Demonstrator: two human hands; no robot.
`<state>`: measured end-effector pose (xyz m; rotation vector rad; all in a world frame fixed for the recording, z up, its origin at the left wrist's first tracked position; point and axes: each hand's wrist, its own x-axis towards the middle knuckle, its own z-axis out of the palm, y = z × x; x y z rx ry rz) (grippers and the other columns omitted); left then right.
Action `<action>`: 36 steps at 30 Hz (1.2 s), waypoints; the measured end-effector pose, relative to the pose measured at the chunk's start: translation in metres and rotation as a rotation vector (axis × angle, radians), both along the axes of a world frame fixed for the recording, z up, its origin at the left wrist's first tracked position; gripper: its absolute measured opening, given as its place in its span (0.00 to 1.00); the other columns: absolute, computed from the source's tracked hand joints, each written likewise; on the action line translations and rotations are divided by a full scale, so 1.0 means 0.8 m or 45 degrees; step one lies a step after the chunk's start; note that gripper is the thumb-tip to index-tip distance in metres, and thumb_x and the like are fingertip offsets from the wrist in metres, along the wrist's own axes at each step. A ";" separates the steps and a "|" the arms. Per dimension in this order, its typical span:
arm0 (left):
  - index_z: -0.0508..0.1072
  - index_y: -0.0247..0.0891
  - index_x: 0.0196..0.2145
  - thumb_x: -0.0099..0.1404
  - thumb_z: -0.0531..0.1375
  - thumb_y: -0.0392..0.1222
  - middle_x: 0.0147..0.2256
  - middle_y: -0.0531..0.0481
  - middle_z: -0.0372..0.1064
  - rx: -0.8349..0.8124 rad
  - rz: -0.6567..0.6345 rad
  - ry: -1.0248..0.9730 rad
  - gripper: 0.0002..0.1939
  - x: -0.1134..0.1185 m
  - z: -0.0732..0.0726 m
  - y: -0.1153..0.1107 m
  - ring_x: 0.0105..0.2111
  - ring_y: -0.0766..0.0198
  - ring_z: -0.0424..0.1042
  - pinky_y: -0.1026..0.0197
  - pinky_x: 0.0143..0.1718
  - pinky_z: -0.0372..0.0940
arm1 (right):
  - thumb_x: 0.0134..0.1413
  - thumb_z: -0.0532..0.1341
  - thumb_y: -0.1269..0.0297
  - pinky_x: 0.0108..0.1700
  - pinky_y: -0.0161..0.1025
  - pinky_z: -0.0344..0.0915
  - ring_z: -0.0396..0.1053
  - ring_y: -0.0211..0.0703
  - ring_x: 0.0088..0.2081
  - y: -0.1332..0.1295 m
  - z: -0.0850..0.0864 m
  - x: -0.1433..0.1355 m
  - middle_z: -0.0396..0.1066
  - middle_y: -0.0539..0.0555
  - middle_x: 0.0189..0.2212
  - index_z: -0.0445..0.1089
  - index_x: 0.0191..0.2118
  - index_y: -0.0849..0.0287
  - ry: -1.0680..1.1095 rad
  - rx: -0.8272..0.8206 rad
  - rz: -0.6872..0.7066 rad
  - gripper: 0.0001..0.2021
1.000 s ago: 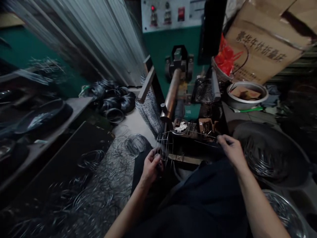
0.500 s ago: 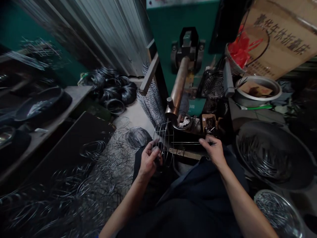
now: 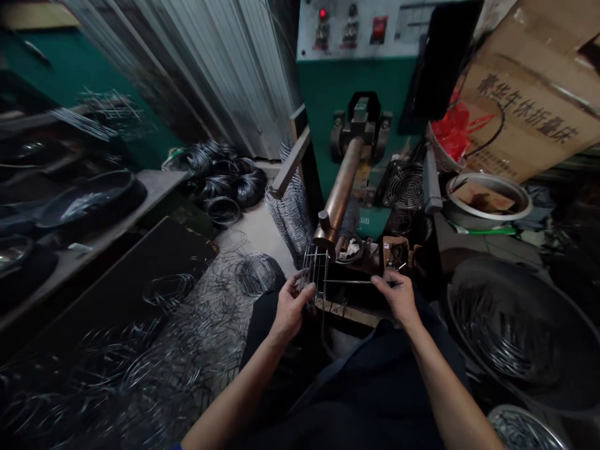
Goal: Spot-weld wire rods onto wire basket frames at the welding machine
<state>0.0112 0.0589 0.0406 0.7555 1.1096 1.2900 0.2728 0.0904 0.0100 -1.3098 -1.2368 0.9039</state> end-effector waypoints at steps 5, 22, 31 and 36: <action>0.67 0.36 0.56 0.57 0.72 0.50 0.27 0.58 0.64 0.008 0.005 0.031 0.34 0.005 -0.003 0.007 0.22 0.73 0.62 0.69 0.24 0.64 | 0.48 0.70 0.48 0.31 0.37 0.49 0.49 0.36 0.26 0.011 -0.008 0.011 0.49 0.44 0.20 0.54 0.18 0.57 -0.012 0.002 -0.004 0.27; 0.67 0.34 0.55 0.57 0.71 0.52 0.26 0.59 0.59 0.046 0.028 0.047 0.34 0.012 0.003 0.029 0.23 0.74 0.59 0.71 0.23 0.61 | 0.48 0.70 0.49 0.30 0.36 0.48 0.48 0.36 0.26 0.035 0.002 0.017 0.48 0.45 0.20 0.52 0.17 0.56 -0.027 0.028 0.021 0.28; 0.65 0.35 0.56 0.56 0.71 0.55 0.26 0.60 0.57 0.033 0.005 -0.017 0.37 0.017 0.003 0.038 0.20 0.72 0.57 0.68 0.17 0.63 | 0.46 0.70 0.48 0.30 0.37 0.48 0.48 0.36 0.25 0.046 0.006 0.015 0.49 0.45 0.19 0.54 0.17 0.56 0.017 -0.006 0.028 0.27; 0.67 0.33 0.55 0.56 0.72 0.54 0.26 0.58 0.58 0.046 0.046 0.037 0.35 0.021 -0.001 0.045 0.23 0.73 0.59 0.71 0.21 0.61 | 0.47 0.70 0.45 0.29 0.37 0.48 0.48 0.35 0.25 0.052 0.005 0.017 0.49 0.45 0.19 0.53 0.17 0.56 -0.012 0.003 0.040 0.29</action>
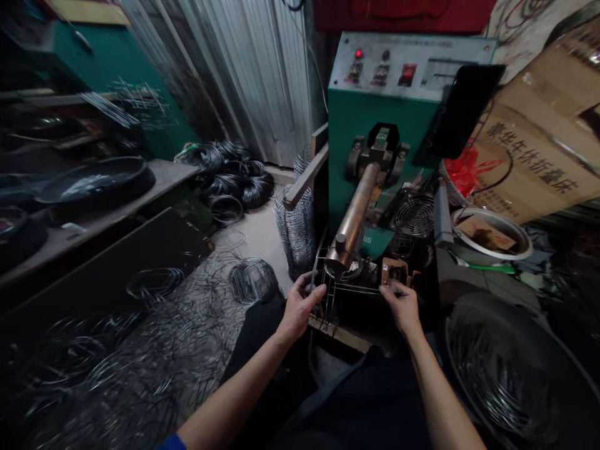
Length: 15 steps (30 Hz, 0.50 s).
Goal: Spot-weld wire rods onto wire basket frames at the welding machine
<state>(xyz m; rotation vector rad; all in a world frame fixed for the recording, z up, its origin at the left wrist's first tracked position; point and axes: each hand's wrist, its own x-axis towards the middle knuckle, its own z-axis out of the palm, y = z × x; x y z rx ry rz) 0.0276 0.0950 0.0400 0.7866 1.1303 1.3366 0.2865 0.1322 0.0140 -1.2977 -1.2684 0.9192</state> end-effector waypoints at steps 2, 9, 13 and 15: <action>0.67 0.33 0.55 0.56 0.72 0.54 0.26 0.58 0.60 0.003 0.001 -0.015 0.35 0.001 -0.002 0.003 0.23 0.73 0.59 0.71 0.21 0.61 | 0.47 0.69 0.44 0.29 0.37 0.48 0.48 0.35 0.24 0.002 -0.001 0.001 0.48 0.45 0.19 0.52 0.17 0.56 0.000 0.007 -0.002 0.29; 0.65 0.34 0.55 0.55 0.71 0.55 0.26 0.60 0.60 -0.005 -0.038 -0.043 0.37 0.003 0.002 0.007 0.17 0.72 0.59 0.66 0.16 0.65 | 0.46 0.70 0.44 0.29 0.37 0.47 0.46 0.35 0.25 0.005 0.001 0.004 0.47 0.44 0.20 0.51 0.18 0.56 -0.015 -0.006 -0.014 0.30; 0.64 0.35 0.55 0.55 0.71 0.55 0.25 0.60 0.60 0.003 -0.039 -0.064 0.36 0.005 0.001 0.009 0.17 0.72 0.59 0.65 0.15 0.66 | 0.46 0.70 0.46 0.29 0.37 0.47 0.46 0.35 0.25 0.006 0.002 0.005 0.47 0.44 0.19 0.51 0.17 0.56 0.003 -0.002 -0.022 0.29; 0.65 0.35 0.53 0.55 0.71 0.54 0.23 0.62 0.57 0.018 -0.020 -0.070 0.35 0.006 -0.001 0.012 0.16 0.72 0.58 0.66 0.15 0.65 | 0.46 0.70 0.47 0.28 0.37 0.46 0.46 0.35 0.24 0.009 0.000 0.007 0.47 0.44 0.19 0.52 0.17 0.56 0.011 0.001 -0.037 0.28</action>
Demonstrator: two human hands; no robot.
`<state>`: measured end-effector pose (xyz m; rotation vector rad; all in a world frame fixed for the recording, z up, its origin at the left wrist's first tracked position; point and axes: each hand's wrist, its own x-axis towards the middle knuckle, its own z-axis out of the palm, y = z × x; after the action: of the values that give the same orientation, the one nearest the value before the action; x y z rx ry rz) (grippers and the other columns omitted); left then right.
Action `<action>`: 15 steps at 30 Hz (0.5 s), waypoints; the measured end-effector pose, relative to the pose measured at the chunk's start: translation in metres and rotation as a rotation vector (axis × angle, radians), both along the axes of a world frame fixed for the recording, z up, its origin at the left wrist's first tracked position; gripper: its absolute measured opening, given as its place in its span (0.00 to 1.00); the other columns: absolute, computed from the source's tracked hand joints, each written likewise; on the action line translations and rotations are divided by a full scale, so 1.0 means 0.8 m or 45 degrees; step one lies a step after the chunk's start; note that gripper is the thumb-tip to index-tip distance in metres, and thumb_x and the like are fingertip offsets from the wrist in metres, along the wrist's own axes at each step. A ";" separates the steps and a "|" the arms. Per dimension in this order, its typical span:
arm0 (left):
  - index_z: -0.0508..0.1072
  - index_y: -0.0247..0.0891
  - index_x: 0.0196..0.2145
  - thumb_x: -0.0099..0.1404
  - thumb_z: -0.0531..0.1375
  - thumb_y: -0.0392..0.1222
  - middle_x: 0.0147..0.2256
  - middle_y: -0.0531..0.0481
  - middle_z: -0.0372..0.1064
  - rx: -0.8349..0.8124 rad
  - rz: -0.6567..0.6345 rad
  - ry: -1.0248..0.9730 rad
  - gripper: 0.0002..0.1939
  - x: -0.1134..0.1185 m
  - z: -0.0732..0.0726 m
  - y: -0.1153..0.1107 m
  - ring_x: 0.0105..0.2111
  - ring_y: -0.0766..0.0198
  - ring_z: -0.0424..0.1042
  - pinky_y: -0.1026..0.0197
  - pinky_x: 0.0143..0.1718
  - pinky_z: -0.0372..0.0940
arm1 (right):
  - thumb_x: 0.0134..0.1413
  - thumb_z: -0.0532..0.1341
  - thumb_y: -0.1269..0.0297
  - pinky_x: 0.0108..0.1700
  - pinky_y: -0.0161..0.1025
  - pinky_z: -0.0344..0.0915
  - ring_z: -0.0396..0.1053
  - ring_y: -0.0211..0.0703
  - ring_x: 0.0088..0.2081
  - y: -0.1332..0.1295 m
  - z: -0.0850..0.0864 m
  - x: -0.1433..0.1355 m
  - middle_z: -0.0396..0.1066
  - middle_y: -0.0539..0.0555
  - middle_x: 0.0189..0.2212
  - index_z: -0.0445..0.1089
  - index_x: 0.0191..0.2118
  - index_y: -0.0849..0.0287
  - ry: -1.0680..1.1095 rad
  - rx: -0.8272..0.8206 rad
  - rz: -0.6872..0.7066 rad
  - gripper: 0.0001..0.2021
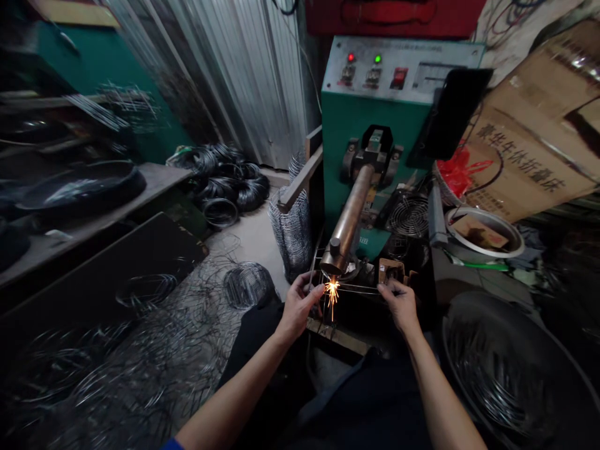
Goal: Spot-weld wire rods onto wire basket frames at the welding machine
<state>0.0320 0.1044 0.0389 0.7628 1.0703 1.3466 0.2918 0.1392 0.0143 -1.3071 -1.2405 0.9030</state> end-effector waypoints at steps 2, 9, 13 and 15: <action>0.65 0.34 0.53 0.56 0.71 0.54 0.22 0.63 0.56 0.010 -0.003 0.007 0.35 -0.001 -0.002 0.003 0.16 0.72 0.58 0.67 0.15 0.64 | 0.46 0.70 0.47 0.28 0.37 0.45 0.46 0.35 0.24 0.002 -0.002 -0.001 0.47 0.44 0.18 0.52 0.17 0.56 0.004 -0.003 -0.020 0.28; 0.72 0.35 0.51 0.50 0.74 0.54 0.33 0.51 0.72 -0.095 0.054 0.160 0.34 -0.009 0.003 0.000 0.26 0.70 0.70 0.68 0.26 0.68 | 0.54 0.64 0.45 0.30 0.37 0.54 0.56 0.39 0.26 -0.014 0.010 -0.013 0.55 0.46 0.19 0.59 0.18 0.56 -0.214 0.081 -0.027 0.25; 0.74 0.38 0.50 0.45 0.75 0.53 0.34 0.52 0.73 -0.202 0.096 0.183 0.36 -0.008 0.000 0.011 0.26 0.68 0.70 0.66 0.27 0.69 | 0.61 0.60 0.47 0.48 0.39 0.64 0.69 0.46 0.44 -0.026 -0.001 0.076 0.73 0.54 0.40 0.74 0.37 0.55 -0.793 -0.112 -0.286 0.16; 0.75 0.38 0.49 0.45 0.75 0.52 0.34 0.53 0.73 -0.212 0.105 0.205 0.34 -0.006 0.000 0.012 0.27 0.69 0.70 0.67 0.28 0.68 | 0.66 0.55 0.50 0.53 0.39 0.63 0.69 0.46 0.51 -0.055 -0.014 0.140 0.73 0.57 0.48 0.73 0.46 0.56 -1.039 -0.513 -0.512 0.16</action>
<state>0.0273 0.1142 0.0390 0.7189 1.3365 1.2623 0.4039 0.0950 0.0034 -2.2909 -1.3393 0.3183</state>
